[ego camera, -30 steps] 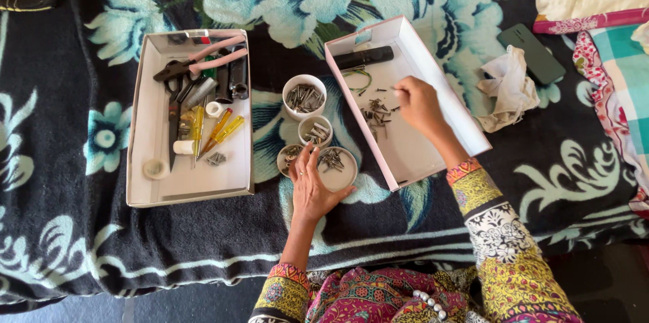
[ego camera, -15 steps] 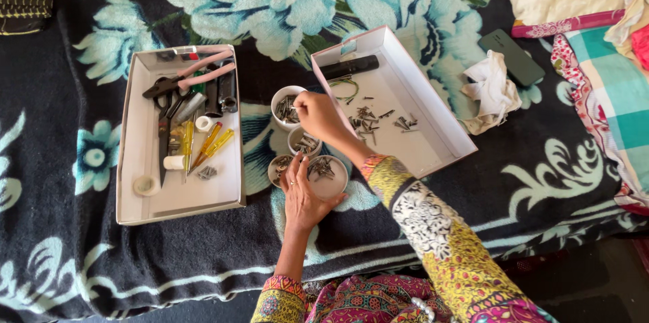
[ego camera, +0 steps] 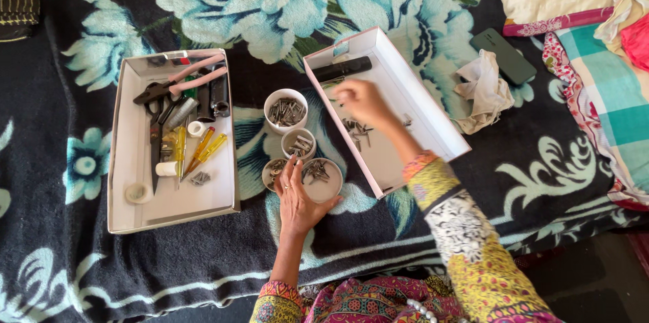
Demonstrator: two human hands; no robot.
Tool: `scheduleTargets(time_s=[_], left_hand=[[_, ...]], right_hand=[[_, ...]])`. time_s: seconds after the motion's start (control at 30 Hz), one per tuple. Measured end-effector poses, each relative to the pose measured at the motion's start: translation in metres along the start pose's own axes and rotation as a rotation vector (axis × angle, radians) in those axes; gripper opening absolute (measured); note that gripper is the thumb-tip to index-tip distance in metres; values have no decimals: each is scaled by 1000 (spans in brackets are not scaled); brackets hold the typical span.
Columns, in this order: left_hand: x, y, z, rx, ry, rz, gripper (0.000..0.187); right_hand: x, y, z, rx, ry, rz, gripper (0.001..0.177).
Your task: The person sorts small metal fasteners by hand, picking them up from a white tray and placing them into small white bowls. The person also handles a small metal piece between their fingers, appearing to inspect or adjust it before placing it into a bowl.
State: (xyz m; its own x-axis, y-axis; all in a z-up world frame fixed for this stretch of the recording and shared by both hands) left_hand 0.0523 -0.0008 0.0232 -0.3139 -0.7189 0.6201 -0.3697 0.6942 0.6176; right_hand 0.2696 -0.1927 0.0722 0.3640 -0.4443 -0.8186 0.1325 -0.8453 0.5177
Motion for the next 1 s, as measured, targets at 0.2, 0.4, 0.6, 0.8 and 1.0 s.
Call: scheduleTargets(time_s=[0.2,0.4,0.6,0.8,1.0], left_hand=[[1,0,-1,12,-13,7,127],[1,0,0,5,-9,5,126],[1,-1,-2,5,-7,-3,125],[1,0,-2,24,5,13,122],[-9,-6,4,44,12,56,122]], right_hand=[[60,33,27,-127,-173,275,24],[64,-19,45,-353,-413,175,27],[83,10,5,-131,-100,410,25],[104,22,-81,108,258,529,19],[171,12,-124,-63,75,782,8]])
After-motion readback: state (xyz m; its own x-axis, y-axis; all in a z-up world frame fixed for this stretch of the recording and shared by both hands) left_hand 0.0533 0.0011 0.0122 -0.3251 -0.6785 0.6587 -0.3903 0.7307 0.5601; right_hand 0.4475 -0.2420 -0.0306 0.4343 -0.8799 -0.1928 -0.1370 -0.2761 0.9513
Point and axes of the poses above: each hand's wrist, its own z-axis away from the middle knuckle, its own y-axis out of the back of the hand, x = y × z, the point moved 5 cm from there along -z, towards the middle knuckle, and after that the axes turned 2 degrees about y, right-handed, at the moved point
